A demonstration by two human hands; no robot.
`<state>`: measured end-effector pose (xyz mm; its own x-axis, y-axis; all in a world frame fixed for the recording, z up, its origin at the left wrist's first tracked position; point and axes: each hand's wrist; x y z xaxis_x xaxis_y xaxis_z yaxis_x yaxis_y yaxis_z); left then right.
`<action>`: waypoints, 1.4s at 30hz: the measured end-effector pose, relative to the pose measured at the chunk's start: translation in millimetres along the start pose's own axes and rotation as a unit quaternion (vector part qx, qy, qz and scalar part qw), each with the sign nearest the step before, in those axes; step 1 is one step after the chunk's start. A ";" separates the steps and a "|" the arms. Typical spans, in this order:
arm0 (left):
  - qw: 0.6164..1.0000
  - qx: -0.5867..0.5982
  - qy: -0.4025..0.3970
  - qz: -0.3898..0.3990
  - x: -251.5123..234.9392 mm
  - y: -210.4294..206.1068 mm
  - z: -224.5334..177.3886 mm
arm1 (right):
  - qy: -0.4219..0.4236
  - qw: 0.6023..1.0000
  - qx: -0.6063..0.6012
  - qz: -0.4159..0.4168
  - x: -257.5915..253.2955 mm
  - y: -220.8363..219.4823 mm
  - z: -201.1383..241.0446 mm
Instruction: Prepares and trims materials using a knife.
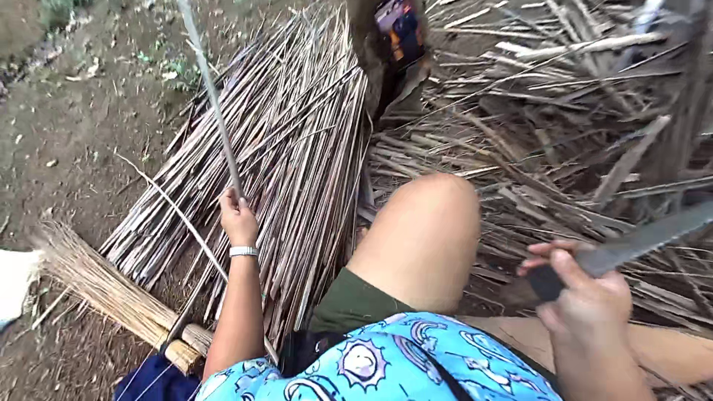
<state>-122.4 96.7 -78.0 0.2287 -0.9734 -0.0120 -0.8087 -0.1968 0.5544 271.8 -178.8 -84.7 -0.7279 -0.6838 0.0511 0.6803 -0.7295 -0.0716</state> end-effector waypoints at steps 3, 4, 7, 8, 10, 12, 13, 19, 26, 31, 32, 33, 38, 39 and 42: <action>0.965 -0.199 0.087 0.149 21.6 -22.5 56.7 | -0.043 0.998 -0.012 -0.034 7.5 14.2 -10.7; 0.945 -0.246 0.100 0.188 31.9 -32.4 69.1 | -0.054 0.998 -0.012 -0.043 9.3 15.7 -12.3; 0.932 -0.273 0.075 0.225 58.6 -54.9 73.5 | -0.071 0.996 0.003 -0.057 13.2 13.5 -14.6; 0.935 -0.265 0.045 0.230 65.9 -62.8 68.7 | -0.075 0.995 0.008 -0.058 13.7 12.0 -15.1; 0.923 -0.263 -0.002 0.282 78.5 -80.5 57.3 | -0.079 0.995 0.010 -0.053 14.0 7.0 -17.8; 0.894 -0.285 0.006 0.347 85.5 -96.9 51.2 | -0.083 0.995 0.007 -0.048 14.2 -1.5 -18.7; 0.884 -0.290 0.025 0.365 83.6 -101.7 51.8 | -0.083 0.996 0.005 -0.045 14.2 -6.0 -18.0; 0.894 -0.263 0.088 0.353 37.4 -81.7 83.4 | -0.057 0.998 0.030 -0.019 20.9 -5.8 -19.9; 0.904 -0.295 -0.063 0.303 56.5 -96.7 56.6 | -0.103 0.993 0.003 -0.058 21.5 -0.5 -28.8; 0.833 -0.387 0.015 0.395 69.1 -135.3 31.9 | -0.108 0.992 0.002 -0.065 19.5 -5.2 -24.6; 0.827 -0.400 0.030 0.392 67.2 -137.0 29.9 | -0.107 0.992 0.002 -0.065 19.0 -4.9 -23.4; 0.823 -0.407 0.046 0.392 64.0 -136.5 27.8 | -0.105 0.992 -0.001 -0.066 18.6 -4.1 -23.0; 0.905 -0.172 0.178 0.346 41.1 -111.9 29.4 | -0.117 0.990 0.000 -0.084 18.4 -0.3 -25.4; 0.928 -0.068 0.203 0.306 40.9 -102.8 28.8 | -0.120 0.989 0.000 -0.086 17.9 -0.3 -25.8; 0.941 0.190 0.220 0.172 40.0 -63.7 12.1 | -0.124 0.989 0.001 -0.085 14.9 -3.4 -24.0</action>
<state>-68.4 68.8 -123.8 0.0536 -0.8607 0.5063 -0.9922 0.0114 0.1244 256.6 -186.2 -107.6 -0.7891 -0.5336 0.3043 0.5496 -0.8346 -0.0383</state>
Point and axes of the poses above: each hand's wrist, its own x-axis away from the middle knuckle, its own y-axis out of the back of the hand, z = x × y, and after that the axes turned 2 degrees about y, right-handed
